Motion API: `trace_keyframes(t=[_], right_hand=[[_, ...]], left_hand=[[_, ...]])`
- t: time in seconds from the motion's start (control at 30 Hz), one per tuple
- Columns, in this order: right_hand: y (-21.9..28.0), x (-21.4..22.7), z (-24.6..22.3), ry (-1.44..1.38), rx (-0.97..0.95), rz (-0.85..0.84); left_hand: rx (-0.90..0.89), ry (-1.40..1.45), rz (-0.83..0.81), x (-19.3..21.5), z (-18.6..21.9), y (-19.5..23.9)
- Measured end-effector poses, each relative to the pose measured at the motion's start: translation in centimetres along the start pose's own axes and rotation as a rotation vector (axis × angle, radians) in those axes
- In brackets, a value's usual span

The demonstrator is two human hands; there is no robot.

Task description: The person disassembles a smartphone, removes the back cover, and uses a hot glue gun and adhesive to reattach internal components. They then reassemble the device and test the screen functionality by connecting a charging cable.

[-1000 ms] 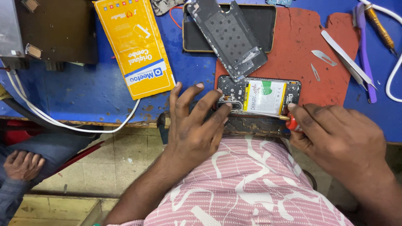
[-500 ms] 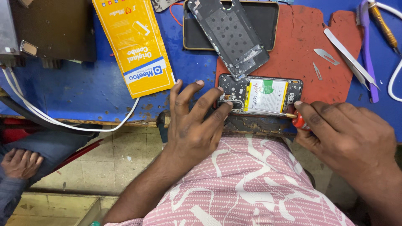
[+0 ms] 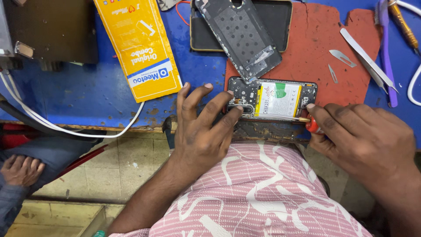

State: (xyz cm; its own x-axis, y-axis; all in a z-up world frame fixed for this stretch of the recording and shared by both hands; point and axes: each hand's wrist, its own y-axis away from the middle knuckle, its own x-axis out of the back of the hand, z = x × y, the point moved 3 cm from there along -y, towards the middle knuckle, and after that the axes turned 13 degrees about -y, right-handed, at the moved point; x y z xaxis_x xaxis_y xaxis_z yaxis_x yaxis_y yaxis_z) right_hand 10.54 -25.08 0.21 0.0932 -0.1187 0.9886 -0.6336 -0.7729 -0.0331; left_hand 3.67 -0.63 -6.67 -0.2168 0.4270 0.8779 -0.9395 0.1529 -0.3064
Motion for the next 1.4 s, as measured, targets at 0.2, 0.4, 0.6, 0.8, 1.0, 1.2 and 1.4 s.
trace_keyframes(t=[0.2,0.4,0.6,0.8,1.0,1.2,1.4], right_hand=[[-0.1,0.0,0.3,-0.015,0.008,-0.010],[-0.4,0.0,0.1,0.005,0.050,-0.007],[-0.6,-0.1,0.0,-0.012,0.025,-0.029],[-0.2,-0.2,-0.5,-0.006,-0.013,-0.023],[-0.5,-0.3,-0.9,-0.017,-0.049,-0.033],[0.0,-0.5,-0.4,-0.106,-0.146,-0.011],[-0.4,0.9,0.8,-0.225,-0.287,0.171]], left_hand=[[0.002,-0.007,-0.007,0.1,0.0,0.0],[0.003,-0.006,-0.008,0.2,0.0,0.0],[0.004,-0.008,-0.001,0.2,0.0,0.0],[0.002,-0.008,-0.004,0.1,0.0,0.0],[0.006,-0.013,-0.007,0.0,0.0,0.2],[0.006,0.029,-0.017,0.6,0.0,-0.2],[0.078,0.159,0.062,1.2,-0.9,-2.0]])
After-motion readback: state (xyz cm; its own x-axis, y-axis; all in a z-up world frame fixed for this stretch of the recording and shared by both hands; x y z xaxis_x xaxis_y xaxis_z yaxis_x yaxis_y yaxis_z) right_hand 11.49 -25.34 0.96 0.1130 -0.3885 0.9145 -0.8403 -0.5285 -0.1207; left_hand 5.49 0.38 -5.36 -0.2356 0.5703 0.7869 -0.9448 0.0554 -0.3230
